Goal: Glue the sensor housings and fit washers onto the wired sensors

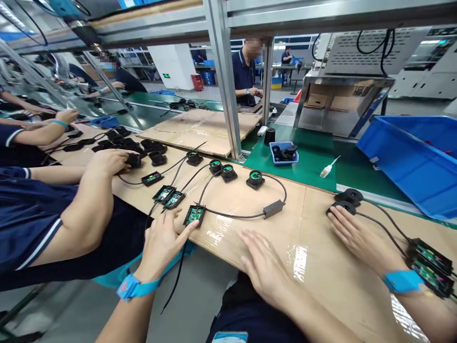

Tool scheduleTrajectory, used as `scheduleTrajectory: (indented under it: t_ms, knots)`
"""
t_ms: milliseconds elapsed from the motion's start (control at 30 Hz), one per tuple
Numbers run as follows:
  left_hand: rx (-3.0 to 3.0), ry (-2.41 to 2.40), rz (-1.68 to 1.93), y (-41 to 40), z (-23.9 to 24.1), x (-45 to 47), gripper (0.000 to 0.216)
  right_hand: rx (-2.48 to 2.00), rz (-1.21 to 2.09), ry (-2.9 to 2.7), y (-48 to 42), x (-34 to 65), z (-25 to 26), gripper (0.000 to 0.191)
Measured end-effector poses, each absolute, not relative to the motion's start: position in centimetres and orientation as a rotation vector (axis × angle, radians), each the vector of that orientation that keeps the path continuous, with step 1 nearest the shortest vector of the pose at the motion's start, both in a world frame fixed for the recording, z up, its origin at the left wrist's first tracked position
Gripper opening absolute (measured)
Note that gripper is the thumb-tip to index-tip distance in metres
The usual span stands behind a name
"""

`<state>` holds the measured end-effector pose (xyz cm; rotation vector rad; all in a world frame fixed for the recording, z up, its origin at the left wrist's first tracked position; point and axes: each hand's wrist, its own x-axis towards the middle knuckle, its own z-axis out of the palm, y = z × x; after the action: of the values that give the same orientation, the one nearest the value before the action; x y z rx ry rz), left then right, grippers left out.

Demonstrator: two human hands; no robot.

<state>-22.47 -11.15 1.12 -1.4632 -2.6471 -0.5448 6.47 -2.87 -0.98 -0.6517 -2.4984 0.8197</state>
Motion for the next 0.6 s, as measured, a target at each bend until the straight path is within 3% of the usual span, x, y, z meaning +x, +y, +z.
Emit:
scheduleTrajectory:
  t_ms: [33,133,267,467,600]
  knots:
    - [-1.485,-2.677,-0.545,-11.5,0.9,-22.7,0.068,-0.7,0.573,-2.584,-1.6,5.2,-0.7,0.054]
    - [-1.597,-2.726,-0.568,-11.8,0.1,-23.8,0.063,-0.822,0.352,-2.64,2.3,2.1,-0.2,0.055]
    - [-1.615,-2.791,-0.652,-11.6,-0.4,-25.8,0.061,-0.823,0.284,-2.678,4.4,1.7,-0.1,0.027]
    - [-1.689,-2.773,-0.751,-10.9,-0.5,-27.7,0.075,-0.736,0.347,-2.609,2.8,7.8,0.0,0.041]
    - [-1.787,-2.761,-0.838,-10.2,-1.1,-25.5,0.068,-0.734,0.463,-2.529,0.9,11.1,0.0,0.031]
